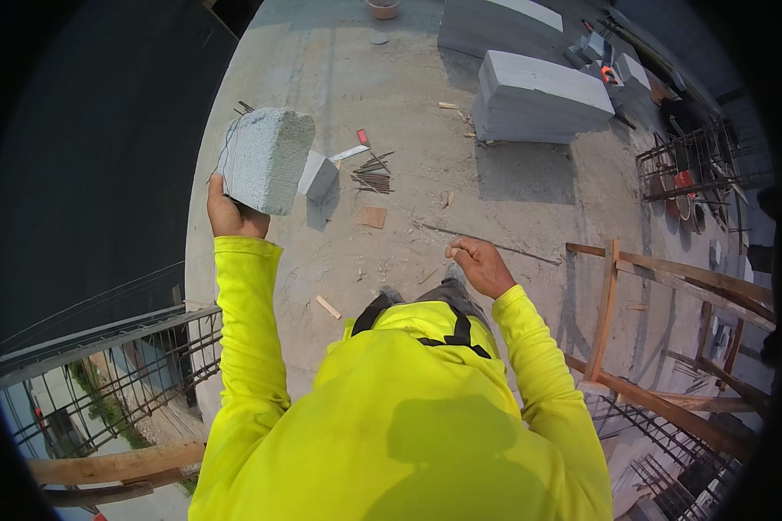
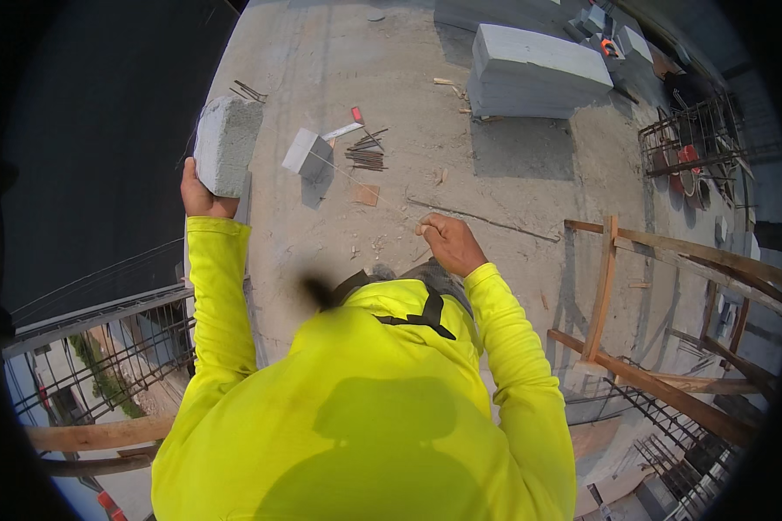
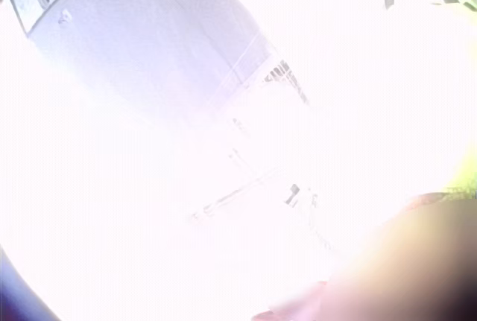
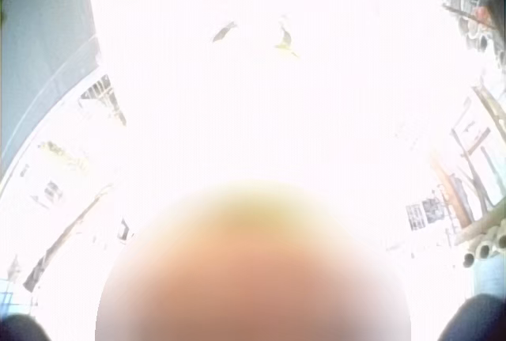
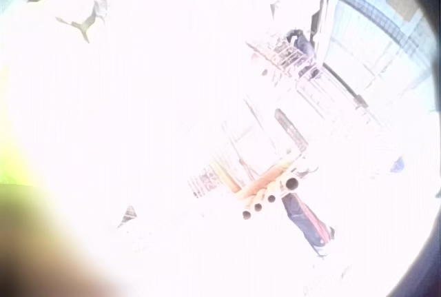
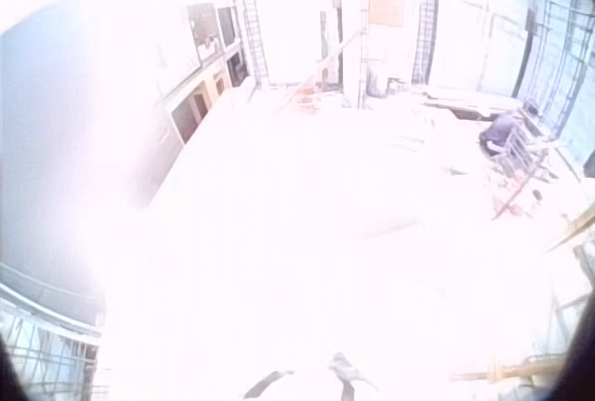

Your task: The person kneels on a concrete floor and uses a pen and ruler to mark measurements on a rebar cage. They then walk to retrieve a concrete block and a string line, and use the string to align the block against the rebar cage.

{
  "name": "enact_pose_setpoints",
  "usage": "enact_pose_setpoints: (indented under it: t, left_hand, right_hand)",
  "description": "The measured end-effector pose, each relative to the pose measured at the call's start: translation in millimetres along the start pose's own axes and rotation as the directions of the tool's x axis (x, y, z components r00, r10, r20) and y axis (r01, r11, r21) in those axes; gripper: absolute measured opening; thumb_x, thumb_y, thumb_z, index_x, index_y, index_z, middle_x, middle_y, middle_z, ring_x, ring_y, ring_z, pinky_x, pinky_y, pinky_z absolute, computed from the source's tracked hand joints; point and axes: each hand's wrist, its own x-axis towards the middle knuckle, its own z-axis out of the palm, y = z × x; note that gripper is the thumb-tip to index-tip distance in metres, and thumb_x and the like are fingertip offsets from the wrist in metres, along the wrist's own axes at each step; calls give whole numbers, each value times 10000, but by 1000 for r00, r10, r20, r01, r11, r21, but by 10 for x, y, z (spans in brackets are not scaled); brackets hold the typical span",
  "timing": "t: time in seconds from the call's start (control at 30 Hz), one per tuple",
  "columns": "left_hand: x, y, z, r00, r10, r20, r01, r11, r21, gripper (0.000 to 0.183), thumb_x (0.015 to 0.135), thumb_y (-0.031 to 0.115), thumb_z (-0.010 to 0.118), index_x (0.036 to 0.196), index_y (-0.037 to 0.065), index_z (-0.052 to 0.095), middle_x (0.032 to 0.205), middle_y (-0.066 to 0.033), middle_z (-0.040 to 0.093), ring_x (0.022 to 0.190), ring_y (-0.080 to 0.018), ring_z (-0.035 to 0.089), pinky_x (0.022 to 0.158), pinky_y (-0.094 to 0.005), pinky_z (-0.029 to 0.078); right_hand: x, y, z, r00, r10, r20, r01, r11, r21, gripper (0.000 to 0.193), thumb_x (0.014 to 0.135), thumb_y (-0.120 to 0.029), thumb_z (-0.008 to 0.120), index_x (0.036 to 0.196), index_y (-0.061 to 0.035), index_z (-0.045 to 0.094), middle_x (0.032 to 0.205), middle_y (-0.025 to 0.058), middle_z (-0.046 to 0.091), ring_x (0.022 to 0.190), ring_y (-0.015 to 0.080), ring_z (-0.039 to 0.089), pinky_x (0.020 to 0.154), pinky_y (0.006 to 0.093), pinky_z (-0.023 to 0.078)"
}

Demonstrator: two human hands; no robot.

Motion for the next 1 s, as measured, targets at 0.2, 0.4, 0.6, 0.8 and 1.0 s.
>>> enact_pose_setpoints:
  t: [0.2, 0.4, 0.6, 0.8, 1.0]
  left_hand:
    - [-169, 278, -470, 913, 210, 351, -409, 442, 799, 381, 977, 245, 545, 1216, -51, 568, 1070, -141, 682, 977, -271, 668, 845, -347, 520]
    - [-17, -54, -932, 801, 368, -472, -264, 925, 273, 449, 958, 312, 551, 1266, -14, 528, 1134, -182, 644, 1059, -305, 651, 912, -437, 548]
    - [-61, 254, -1518, 983, 70, -169, -73, 997, -12, 408, 1020, 284, 454, 1292, -1, 557, 1184, -189, 660, 1119, -302, 642, 970, -395, 520]
    - [-99, 794, -1642, 922, 137, 362, -319, -259, 912, 364, 972, 323, 564, 1139, -1, 569, 1108, -179, 678, 847, -307, 690, 786, -386, 548]
    - [0, 245, -1973, 684, 456, -569, -238, 877, 417, 486, 957, 302, 542, 1293, -40, 466, 1278, -226, 558, 1054, -420, 621, 906, -563, 554]
  right_hand:
    - [-328, -149, -1428, 845, -33, -534, 425, 648, 632, 175, 1014, -187, 528, 1027, -35, 613, 607, -79, 344, 508, 5, 265, 437, 207, 207]
    - [-913, -191, -1534, 853, -303, -425, 422, 879, 220, 163, 1012, -158, 530, 1000, -29, 629, 622, -74, 373, 516, 15, 260, 465, 209, 197]
    - [-959, 777, -1714, 742, 60, -668, -44, 998, 40, 193, 1005, -171, 546, 995, -28, 675, 655, -76, 418, 544, 16, 309, 493, 209, 225]
    - [-1446, 991, -2512, 453, 90, -887, -46, 996, 78, 233, 1013, -175, 537, 1074, -6, 685, 825, 6, 616, 728, 64, 520, 659, 222, 413]
    - [-1739, 1013, -2476, 391, -209, -896, -242, 916, -320, 252, 1008, -189, 540, 1091, 1, 683, 943, 59, 679, 863, 143, 578, 815, 284, 460]
